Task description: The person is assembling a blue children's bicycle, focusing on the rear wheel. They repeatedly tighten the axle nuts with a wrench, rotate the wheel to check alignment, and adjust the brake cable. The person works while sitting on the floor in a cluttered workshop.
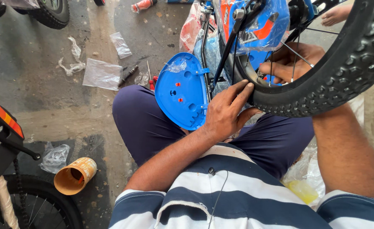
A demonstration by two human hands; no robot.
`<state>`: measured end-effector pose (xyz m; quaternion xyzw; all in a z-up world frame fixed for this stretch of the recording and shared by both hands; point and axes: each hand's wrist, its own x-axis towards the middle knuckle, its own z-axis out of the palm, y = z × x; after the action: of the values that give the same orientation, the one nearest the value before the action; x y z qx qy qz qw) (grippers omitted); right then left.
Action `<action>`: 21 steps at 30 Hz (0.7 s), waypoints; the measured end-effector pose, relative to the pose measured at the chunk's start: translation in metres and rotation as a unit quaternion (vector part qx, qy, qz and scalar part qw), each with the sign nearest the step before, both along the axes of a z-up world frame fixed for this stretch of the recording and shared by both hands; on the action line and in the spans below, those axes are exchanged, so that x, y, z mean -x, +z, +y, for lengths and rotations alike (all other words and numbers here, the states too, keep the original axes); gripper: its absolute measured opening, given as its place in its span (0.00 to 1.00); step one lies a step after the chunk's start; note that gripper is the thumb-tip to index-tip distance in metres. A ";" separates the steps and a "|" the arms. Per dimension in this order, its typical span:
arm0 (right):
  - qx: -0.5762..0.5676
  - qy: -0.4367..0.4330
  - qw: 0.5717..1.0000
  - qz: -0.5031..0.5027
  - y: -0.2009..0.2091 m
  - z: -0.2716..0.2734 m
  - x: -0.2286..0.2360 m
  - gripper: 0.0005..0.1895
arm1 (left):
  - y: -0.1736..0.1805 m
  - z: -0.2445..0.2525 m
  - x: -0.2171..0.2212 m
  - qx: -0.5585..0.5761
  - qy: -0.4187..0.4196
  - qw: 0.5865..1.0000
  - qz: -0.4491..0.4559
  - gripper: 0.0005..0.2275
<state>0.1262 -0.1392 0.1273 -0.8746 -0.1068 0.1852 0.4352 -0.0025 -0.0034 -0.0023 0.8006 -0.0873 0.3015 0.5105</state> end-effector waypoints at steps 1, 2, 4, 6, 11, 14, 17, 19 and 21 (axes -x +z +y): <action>0.049 0.082 0.991 -0.097 0.001 0.000 0.000 0.14 | 0.000 0.000 0.000 0.002 0.000 1.000 0.002 0.27; 0.096 0.164 0.963 -0.192 0.003 0.000 0.000 0.13 | 0.001 0.000 0.000 0.002 -0.002 1.000 0.001 0.27; 0.131 0.205 0.943 -0.228 0.003 0.001 0.001 0.12 | 0.001 0.001 0.000 0.002 -0.003 1.000 0.000 0.27; 0.110 0.123 0.980 -0.116 0.000 0.000 0.002 0.12 | 0.001 0.001 0.000 0.003 -0.003 1.000 0.000 0.27; -0.250 0.102 0.962 0.044 -0.023 -0.006 -0.002 0.29 | 0.002 0.004 0.001 0.008 -0.014 1.000 0.002 0.27; -0.237 0.115 0.963 0.054 -0.025 -0.012 -0.011 0.26 | 0.016 0.019 -0.011 0.031 -0.036 0.999 0.000 0.25; -0.122 0.078 0.989 0.038 -0.025 -0.018 -0.011 0.21 | 0.029 0.030 -0.034 0.132 -0.073 0.986 0.069 0.18; -0.061 0.048 0.997 0.012 -0.027 -0.019 -0.004 0.20 | 0.038 0.023 -0.055 0.229 -0.079 0.962 0.125 0.14; -0.017 0.031 0.999 -0.040 -0.028 -0.012 -0.004 0.20 | 0.048 0.019 -0.074 0.319 -0.116 0.927 0.162 0.13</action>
<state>0.1301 -0.1510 0.0995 -0.8699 -0.1550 0.1615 0.4396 0.0714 0.0153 0.0455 0.6179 0.0046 0.1182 0.7773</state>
